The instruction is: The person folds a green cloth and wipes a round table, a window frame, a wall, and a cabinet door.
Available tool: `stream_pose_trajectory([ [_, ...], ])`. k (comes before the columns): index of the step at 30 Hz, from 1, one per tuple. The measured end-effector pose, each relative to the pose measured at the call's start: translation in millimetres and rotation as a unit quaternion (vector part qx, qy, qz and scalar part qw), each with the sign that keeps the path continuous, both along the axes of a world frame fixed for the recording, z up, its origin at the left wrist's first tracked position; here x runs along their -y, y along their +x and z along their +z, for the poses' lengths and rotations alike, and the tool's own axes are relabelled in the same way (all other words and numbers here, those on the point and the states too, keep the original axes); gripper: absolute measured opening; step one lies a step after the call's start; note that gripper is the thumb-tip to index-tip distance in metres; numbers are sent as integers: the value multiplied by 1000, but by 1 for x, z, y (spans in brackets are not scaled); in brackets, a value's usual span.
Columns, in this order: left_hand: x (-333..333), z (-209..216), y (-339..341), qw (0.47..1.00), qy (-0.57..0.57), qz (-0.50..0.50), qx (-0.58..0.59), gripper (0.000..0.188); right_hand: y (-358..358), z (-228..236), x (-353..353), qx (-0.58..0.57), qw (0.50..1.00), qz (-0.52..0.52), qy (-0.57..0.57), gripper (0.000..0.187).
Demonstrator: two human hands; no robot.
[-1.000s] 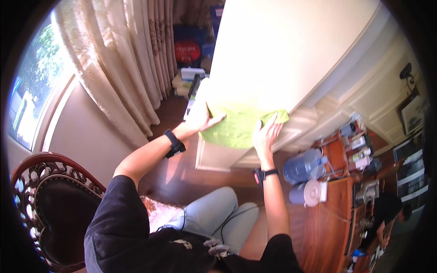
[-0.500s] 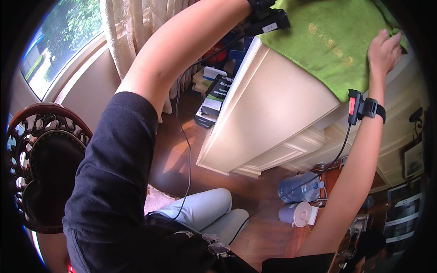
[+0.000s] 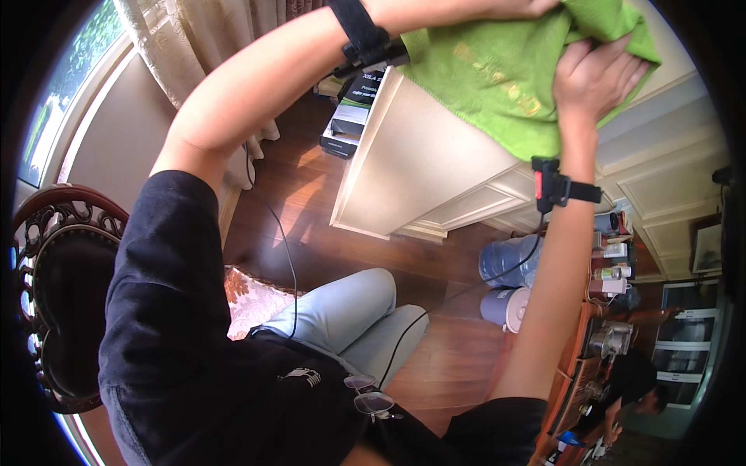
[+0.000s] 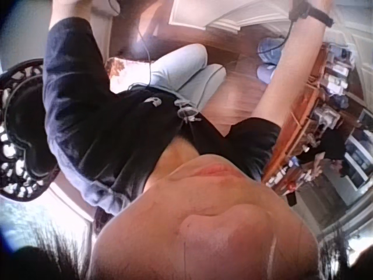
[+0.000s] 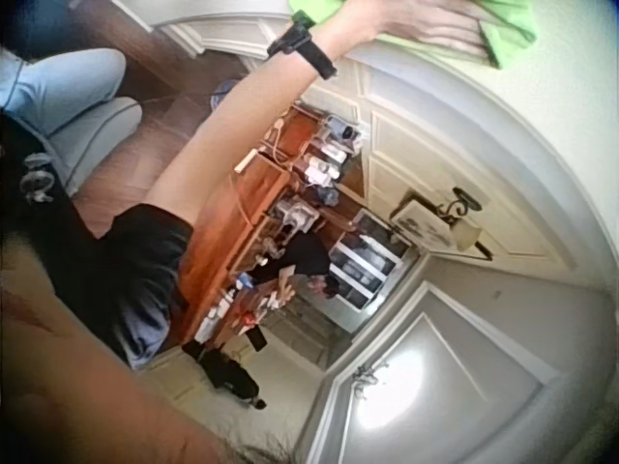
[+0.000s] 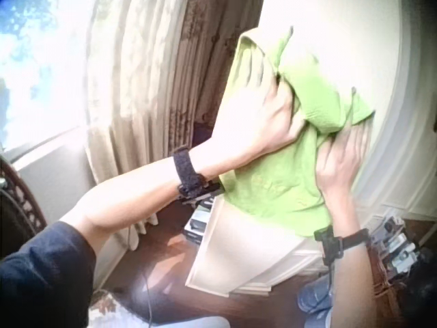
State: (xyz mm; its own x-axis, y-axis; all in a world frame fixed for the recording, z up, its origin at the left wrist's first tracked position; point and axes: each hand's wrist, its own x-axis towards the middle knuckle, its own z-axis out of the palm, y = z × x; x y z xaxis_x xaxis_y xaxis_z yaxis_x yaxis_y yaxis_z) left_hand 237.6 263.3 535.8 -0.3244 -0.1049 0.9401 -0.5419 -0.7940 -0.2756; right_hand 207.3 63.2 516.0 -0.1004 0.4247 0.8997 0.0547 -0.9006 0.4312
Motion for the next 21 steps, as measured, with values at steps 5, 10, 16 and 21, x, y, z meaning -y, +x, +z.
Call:
stream_pose_trajectory([
  [5,8,-73,-5,978,191,-1,-80,58,-22,-96,10,-167,984,-43,41,74],
  [10,1,-233,-2,826,361,-282,-328,65,-62,-261,-9,-354,924,-13,146,75],
  [16,-15,-207,-5,904,412,-65,-96,54,-81,-230,-43,-379,908,-23,178,61],
  [21,12,-45,7,956,267,-36,-113,60,-42,-62,-27,-264,952,-15,152,58],
])
